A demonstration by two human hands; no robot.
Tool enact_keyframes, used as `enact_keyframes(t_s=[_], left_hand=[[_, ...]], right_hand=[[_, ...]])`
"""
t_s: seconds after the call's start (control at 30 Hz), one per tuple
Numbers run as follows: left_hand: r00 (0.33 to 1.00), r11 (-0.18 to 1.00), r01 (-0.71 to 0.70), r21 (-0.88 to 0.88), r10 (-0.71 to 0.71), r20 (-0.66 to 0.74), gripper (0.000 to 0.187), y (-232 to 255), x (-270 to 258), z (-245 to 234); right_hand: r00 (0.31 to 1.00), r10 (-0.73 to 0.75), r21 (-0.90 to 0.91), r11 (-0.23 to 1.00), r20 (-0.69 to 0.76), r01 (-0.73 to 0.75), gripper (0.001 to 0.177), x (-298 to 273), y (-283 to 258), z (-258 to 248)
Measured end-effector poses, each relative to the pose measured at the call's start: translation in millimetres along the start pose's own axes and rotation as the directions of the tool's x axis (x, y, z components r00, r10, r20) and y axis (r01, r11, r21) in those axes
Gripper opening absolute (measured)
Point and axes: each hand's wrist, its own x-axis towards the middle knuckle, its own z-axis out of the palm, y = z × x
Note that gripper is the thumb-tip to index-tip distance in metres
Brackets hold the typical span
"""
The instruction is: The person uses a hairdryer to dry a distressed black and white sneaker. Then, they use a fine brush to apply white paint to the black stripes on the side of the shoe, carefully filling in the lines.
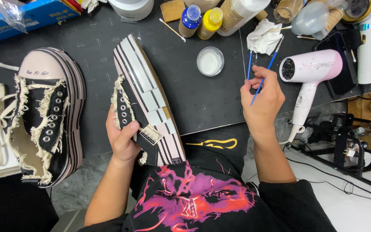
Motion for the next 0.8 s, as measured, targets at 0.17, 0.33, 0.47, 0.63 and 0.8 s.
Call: enact_keyframes(t_s=[0.17,0.33,0.47,0.63,0.8], left_hand=[[1.000,1.000,0.008,-0.014,-0.008,0.001,0.071,-1,0,-1],[1.000,1.000,0.018,-0.020,-0.018,0.010,0.070,-1,-1,-3],[1.000,0.999,0.024,-0.028,-0.023,0.018,0.069,0,0,-3],[1.000,0.999,0.017,-0.037,-0.016,0.019,0.069,-1,-1,-5],[0.999,0.998,0.025,-0.051,-0.023,0.037,0.068,0,-1,-4]], right_hand=[[1.000,0.018,-0.022,1.000,0.002,-0.018,0.039,-20,-1,-4],[0.999,-0.039,-0.011,0.999,-0.009,0.039,0.035,-20,-6,-7],[0.999,-0.034,-0.058,0.998,-0.009,0.034,0.035,-16,-20,-9],[0.999,-0.029,-0.089,0.996,-0.027,0.026,0.037,-20,-28,-8],[0.999,-0.038,-0.061,0.997,-0.034,0.036,0.037,-20,-29,-10]])
